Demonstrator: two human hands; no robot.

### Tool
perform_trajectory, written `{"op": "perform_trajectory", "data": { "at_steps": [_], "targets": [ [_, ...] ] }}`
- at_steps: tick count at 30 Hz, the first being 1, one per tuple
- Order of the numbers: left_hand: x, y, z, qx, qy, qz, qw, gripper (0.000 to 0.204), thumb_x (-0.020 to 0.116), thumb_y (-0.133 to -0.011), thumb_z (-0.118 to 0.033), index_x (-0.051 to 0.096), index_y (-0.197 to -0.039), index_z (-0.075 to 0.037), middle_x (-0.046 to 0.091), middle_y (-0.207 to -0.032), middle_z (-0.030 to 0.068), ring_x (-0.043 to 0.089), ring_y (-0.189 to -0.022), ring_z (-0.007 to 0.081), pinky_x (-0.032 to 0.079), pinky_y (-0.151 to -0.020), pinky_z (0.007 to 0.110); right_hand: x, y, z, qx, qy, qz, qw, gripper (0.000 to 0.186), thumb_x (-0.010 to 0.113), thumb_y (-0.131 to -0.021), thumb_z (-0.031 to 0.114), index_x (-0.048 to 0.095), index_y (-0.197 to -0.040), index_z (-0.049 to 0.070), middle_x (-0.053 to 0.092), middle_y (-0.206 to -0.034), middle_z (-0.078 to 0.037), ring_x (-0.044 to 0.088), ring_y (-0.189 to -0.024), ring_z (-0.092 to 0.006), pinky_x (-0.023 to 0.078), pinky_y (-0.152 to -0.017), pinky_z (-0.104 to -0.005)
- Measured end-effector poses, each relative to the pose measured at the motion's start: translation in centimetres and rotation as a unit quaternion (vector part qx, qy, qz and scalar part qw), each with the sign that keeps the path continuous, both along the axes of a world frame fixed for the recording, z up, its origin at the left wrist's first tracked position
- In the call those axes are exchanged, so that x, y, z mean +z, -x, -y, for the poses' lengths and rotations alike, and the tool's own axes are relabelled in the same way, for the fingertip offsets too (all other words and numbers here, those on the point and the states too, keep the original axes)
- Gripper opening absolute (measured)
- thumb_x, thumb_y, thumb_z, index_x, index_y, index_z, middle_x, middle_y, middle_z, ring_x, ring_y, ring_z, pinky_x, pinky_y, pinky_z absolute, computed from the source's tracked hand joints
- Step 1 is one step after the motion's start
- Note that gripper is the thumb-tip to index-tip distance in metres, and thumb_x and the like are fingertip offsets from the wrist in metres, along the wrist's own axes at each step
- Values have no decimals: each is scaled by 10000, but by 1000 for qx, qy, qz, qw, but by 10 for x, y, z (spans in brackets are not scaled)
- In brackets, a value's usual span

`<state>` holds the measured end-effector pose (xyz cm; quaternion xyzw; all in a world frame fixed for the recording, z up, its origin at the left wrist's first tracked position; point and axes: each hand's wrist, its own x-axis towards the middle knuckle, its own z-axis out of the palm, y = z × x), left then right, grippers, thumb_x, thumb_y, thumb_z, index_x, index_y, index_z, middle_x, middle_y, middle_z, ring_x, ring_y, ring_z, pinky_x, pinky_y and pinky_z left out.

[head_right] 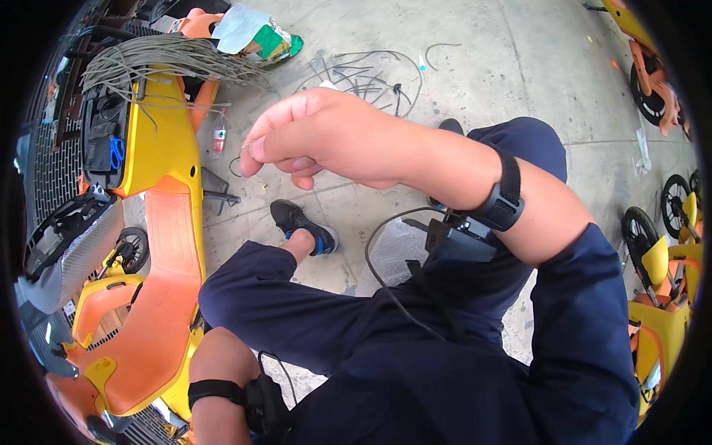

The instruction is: The person twists together a pair of thin wires from a harness by hand.

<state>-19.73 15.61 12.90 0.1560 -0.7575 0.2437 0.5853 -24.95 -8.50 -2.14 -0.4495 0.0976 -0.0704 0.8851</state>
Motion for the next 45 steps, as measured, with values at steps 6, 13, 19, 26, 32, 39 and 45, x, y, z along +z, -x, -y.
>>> {"op": "perform_trajectory", "data": {
  "at_steps": [6, 13, 19, 26, 32, 39, 45],
  "targets": [
    [-9, 7, 0, -211, -119, -62, 968, 348, 444, -994, -208, 557, -1249, -1, 577, -1296, 132, 496, -1244, 282, 380, -1073, 408, 1, 8, 3, -21, -18, 6, 1000, 195, 588, -898, 143, 668, -986, -13, 666, -887, -31, 433, -607, -54, 439, -602, -254],
    [-57, -85, 7, -647, -259, -400, 595, 222, 452, -945, -137, 560, -1118, -51, 629, -944, 44, 592, -815, 86, 455, -727, 249, 7, -5, -2, -10, -11, 5, 1000, 195, 592, -913, 172, 647, -970, -5, 625, -800, -30, 402, -544, -66, 409, -556, -234],
    [-126, -95, 75, -367, -509, -620, 471, 725, 174, -1011, -509, 283, -1427, 74, 343, -1445, 290, 358, -1349, 397, 304, -1123, 493, -4, 5, -2, -4, -33, 14, 999, 186, 579, -917, 152, 641, -981, -11, 619, -785, -22, 418, -568, -63, 420, -577, -259],
    [-131, -100, 75, -184, -583, -582, 537, 603, 248, -1027, -437, 442, -1279, 76, 551, -1203, 237, 552, -1109, 339, 464, -936, 416, -4, 1, -3, -3, -26, -9, 1000, 187, 565, -925, 153, 648, -958, -11, 426, -590, 50, 379, -531, -62, 387, -558, -249],
    [-150, -86, 71, 75, -634, -356, 683, 221, 653, -893, -229, 584, -864, -20, 552, -732, 45, 499, -589, 120, 416, -552, 255, 1, 3, -14, -10, 171, -22, 985, 133, 561, -937, 96, 665, -958, 14, 570, -737, 26, 451, -656, -43, 372, -588, -208],
    [-152, -83, 74, 119, -618, -271, 728, 196, 608, -917, -174, 577, -801, -19, 525, -672, 70, 501, -585, 175, 413, -550, 283, 7, 6, -19, 16, 300, -15, 954, 99, 562, -927, 51, 654, -945, 18, 556, -731, 14, 441, -647, -50, 365, -581, -223],
    [-142, -85, 71, 33, -683, -368, 630, 224, 533, -967, -162, 598, -822, -4, 568, -690, 48, 510, -634, 114, 414, -591, 261, 7, 5, -17, 45, 300, -17, 953, 114, 549, -947, 76, 648, -936, 20, 556, -723, 15, 442, -640, -54, 369, -572, -225]
  ]
}}
